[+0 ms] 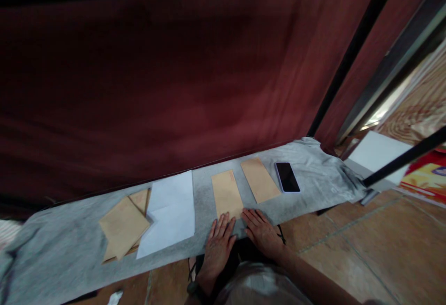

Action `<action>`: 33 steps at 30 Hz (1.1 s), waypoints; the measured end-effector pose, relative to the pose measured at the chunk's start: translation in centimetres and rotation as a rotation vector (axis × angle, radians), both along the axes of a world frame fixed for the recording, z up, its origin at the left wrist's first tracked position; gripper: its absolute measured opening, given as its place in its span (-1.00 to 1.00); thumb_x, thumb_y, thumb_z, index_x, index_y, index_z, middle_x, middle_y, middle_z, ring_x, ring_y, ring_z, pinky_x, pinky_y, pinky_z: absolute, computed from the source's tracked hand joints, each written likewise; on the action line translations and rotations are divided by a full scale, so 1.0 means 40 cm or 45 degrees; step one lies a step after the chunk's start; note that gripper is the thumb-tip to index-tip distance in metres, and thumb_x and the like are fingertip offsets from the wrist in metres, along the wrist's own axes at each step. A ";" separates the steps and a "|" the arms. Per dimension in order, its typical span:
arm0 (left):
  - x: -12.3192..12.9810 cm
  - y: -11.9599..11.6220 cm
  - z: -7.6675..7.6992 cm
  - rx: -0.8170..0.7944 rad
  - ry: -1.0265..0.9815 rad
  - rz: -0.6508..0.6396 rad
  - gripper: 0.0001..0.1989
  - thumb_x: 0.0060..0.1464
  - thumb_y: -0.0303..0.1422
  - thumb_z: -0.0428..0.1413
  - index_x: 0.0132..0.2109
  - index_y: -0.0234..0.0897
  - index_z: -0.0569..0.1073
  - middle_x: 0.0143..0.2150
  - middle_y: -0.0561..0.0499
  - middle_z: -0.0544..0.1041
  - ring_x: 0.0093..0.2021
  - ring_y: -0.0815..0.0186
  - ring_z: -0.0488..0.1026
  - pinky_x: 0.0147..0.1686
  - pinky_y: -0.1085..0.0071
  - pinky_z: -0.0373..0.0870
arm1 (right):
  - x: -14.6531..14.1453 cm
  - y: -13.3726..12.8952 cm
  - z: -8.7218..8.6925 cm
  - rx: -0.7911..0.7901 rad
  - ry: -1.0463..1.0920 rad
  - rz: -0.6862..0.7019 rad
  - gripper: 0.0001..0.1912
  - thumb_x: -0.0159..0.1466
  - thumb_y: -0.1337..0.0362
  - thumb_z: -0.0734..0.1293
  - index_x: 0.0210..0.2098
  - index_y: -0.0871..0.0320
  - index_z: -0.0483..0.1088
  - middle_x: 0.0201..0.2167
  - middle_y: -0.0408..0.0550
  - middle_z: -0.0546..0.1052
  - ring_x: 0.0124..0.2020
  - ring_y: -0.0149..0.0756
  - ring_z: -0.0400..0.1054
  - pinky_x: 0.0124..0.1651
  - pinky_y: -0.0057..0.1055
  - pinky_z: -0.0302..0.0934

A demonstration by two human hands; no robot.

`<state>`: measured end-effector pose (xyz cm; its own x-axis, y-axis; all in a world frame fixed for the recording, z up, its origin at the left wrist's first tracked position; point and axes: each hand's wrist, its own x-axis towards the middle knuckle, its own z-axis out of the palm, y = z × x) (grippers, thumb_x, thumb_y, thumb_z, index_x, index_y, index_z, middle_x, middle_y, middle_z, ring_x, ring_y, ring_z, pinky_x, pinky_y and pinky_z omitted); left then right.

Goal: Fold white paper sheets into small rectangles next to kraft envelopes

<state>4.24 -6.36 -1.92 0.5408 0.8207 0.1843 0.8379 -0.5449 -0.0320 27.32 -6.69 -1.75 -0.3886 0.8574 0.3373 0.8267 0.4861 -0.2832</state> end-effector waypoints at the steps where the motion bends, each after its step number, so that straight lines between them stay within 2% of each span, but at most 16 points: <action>1: -0.001 0.000 -0.001 0.007 0.002 0.000 -0.42 0.37 -0.29 -0.06 0.47 -0.06 0.04 0.48 -0.01 0.13 0.45 0.17 0.10 0.36 0.04 0.18 | 0.004 -0.003 0.001 -0.001 0.014 -0.011 -0.51 0.44 0.26 0.22 0.34 0.16 0.24 0.32 0.04 0.36 0.33 -0.18 0.24 0.36 -0.10 0.12; 6: -0.003 0.000 -0.010 0.022 0.027 -0.001 -0.40 0.35 -0.29 -0.03 0.46 -0.08 0.06 0.48 -0.01 0.13 0.45 0.16 0.11 0.33 0.04 0.22 | -0.020 0.016 0.011 -0.035 0.092 0.008 -0.53 0.45 0.25 0.20 0.32 0.15 0.27 0.31 0.05 0.38 0.33 -0.18 0.24 0.36 -0.10 0.15; 11: -0.003 -0.001 -0.014 0.053 0.038 0.005 -0.41 0.33 -0.29 -0.02 0.44 -0.19 0.13 0.46 -0.09 0.19 0.44 0.12 0.14 0.32 0.03 0.23 | -0.077 0.085 0.009 -0.088 0.115 0.066 -0.57 0.47 0.22 0.17 0.28 0.12 0.32 0.30 0.01 0.40 0.33 -0.23 0.24 0.37 -0.15 0.14; 16: 0.001 -0.003 -0.020 0.093 -0.014 0.011 -0.43 0.36 -0.30 -0.06 0.45 -0.15 0.11 0.46 -0.07 0.19 0.44 0.15 0.14 0.34 0.05 0.19 | -0.078 0.155 -0.006 -0.111 0.052 0.064 -0.55 0.48 0.22 0.15 0.32 0.14 0.28 0.33 0.02 0.34 0.36 -0.23 0.19 0.39 -0.15 0.10; 20: 0.005 -0.002 -0.022 0.086 -0.045 0.026 -0.45 0.37 -0.30 -0.07 0.45 -0.12 0.12 0.45 -0.05 0.20 0.45 0.16 0.12 0.36 0.04 0.16 | -0.079 0.218 -0.003 -0.076 -0.004 0.000 -0.54 0.48 0.26 0.13 0.32 0.17 0.27 0.34 0.06 0.33 0.37 -0.21 0.17 0.39 -0.13 0.07; 23: 0.007 -0.001 -0.021 0.064 -0.057 0.030 -0.46 0.36 -0.29 -0.07 0.43 -0.12 0.14 0.44 -0.04 0.23 0.44 0.17 0.13 0.35 0.02 0.17 | -0.094 0.242 0.009 -0.059 -0.037 -0.088 -0.53 0.48 0.23 0.15 0.32 0.22 0.27 0.34 0.10 0.33 0.37 -0.20 0.17 0.40 -0.13 0.07; 26: 0.008 -0.001 -0.020 0.049 -0.067 0.035 -0.48 0.36 -0.30 -0.07 0.42 -0.14 0.18 0.44 -0.06 0.23 0.44 0.16 0.13 0.35 0.00 0.18 | -0.106 0.211 0.013 -0.031 -0.041 -0.075 -0.51 0.49 0.20 0.15 0.34 0.24 0.23 0.36 0.08 0.30 0.39 -0.21 0.13 0.42 -0.14 0.03; 29: 0.010 -0.001 -0.017 0.030 -0.067 0.030 -0.49 0.36 -0.31 -0.08 0.40 -0.19 0.20 0.44 -0.09 0.23 0.44 0.14 0.13 0.35 -0.02 0.17 | -0.097 0.129 0.000 -0.029 -0.055 0.025 -0.49 0.49 0.20 0.14 0.38 0.20 0.17 0.39 0.04 0.25 0.40 -0.25 0.10 0.43 -0.15 0.02; 33: 0.012 -0.004 -0.008 0.006 -0.095 0.037 -0.49 0.37 -0.30 -0.08 0.42 -0.14 0.18 0.46 -0.05 0.18 0.45 0.15 0.10 0.37 -0.01 0.14 | -0.057 0.018 -0.019 -0.025 -0.084 0.046 -0.44 0.46 0.18 0.20 0.40 0.17 0.14 0.40 0.04 0.23 0.40 -0.19 0.11 0.44 -0.09 -0.01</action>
